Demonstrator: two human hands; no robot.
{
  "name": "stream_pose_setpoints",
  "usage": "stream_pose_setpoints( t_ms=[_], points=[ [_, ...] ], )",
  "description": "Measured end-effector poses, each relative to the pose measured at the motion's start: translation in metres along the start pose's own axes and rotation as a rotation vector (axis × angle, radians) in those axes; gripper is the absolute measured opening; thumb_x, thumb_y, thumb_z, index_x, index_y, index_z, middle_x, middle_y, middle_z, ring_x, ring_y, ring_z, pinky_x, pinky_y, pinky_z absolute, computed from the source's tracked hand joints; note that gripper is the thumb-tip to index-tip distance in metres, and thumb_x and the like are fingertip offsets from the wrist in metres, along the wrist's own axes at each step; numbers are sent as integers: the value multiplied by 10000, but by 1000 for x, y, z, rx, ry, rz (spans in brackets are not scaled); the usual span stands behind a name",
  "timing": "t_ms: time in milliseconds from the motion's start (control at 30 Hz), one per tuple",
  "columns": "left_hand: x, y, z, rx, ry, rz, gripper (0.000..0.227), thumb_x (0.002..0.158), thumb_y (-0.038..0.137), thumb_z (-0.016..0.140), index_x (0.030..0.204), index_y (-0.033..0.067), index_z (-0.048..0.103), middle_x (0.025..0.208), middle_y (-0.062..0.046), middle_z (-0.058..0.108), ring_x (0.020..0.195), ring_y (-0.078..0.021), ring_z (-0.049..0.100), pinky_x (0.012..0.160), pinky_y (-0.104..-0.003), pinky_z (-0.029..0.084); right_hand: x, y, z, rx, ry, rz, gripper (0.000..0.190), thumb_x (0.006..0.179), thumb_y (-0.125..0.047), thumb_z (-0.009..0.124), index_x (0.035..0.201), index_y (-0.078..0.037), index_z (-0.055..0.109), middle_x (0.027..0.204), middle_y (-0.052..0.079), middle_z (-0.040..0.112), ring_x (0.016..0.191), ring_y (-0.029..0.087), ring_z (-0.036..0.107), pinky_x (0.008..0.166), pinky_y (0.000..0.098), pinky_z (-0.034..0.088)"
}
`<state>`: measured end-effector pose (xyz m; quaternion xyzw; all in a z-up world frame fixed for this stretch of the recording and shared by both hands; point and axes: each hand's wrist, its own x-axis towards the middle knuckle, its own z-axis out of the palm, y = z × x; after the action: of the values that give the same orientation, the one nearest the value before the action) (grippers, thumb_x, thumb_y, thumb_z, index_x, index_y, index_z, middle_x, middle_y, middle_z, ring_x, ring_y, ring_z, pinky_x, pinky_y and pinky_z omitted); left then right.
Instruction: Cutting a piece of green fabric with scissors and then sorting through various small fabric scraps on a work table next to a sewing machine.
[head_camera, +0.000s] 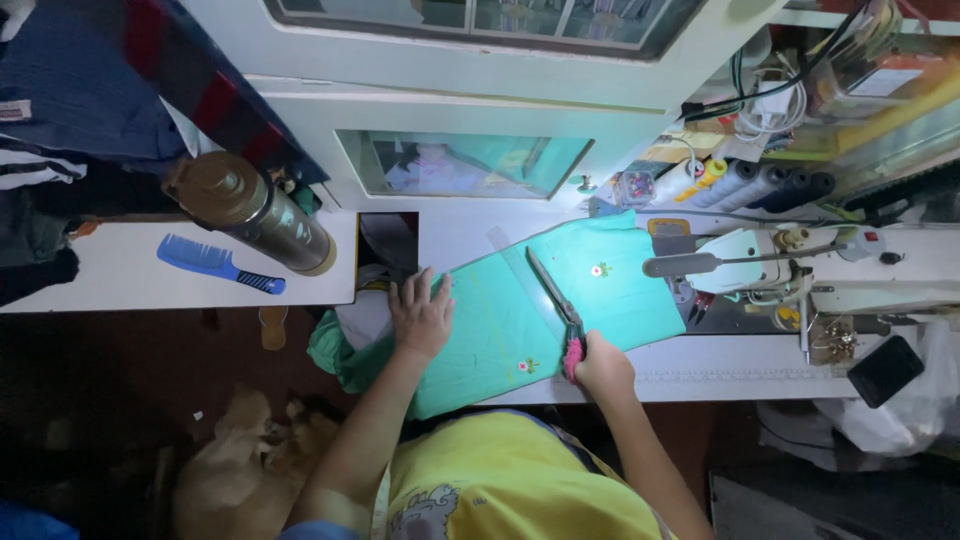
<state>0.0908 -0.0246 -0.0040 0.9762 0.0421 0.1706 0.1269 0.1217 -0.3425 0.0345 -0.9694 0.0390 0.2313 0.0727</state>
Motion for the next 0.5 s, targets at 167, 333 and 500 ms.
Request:
stream_pose_setpoints(
  t_ms=[167, 333, 500],
  points=[
    [-9, 0, 0, -11, -94, -6, 469, 1031, 359, 549, 1439, 130, 584, 1537, -198, 447, 1442, -414, 374, 1085, -779, 238, -5, 4, -4, 17, 8, 19, 288, 911, -440, 567, 968, -159, 583, 863, 134, 692, 999, 397, 727, 860, 497, 560],
    [-37, 10, 11, -45, -137, 57, 625, 985, 473, 572, 1482, 97, 536, 1645, -192, 362, 1528, -410, 291, 1134, -781, 178, -68, -2, -17, 185, 0, 39, 333, 848, -449, 664, 904, -126, 602, 820, 209, 673, 981, 455, 692, 834, 518, 542],
    [-74, 30, 11, -69, -188, 161, 784, 947, 627, 532, 1526, 102, 474, 1652, -207, 334, 1517, -437, 296, 1144, -763, 164, -104, 42, 53, 569, -99, 68, 463, 603, -438, 911, 785, -116, 631, 694, 153, 645, 840, 342, 695, 776, 402, 523]
  ],
)
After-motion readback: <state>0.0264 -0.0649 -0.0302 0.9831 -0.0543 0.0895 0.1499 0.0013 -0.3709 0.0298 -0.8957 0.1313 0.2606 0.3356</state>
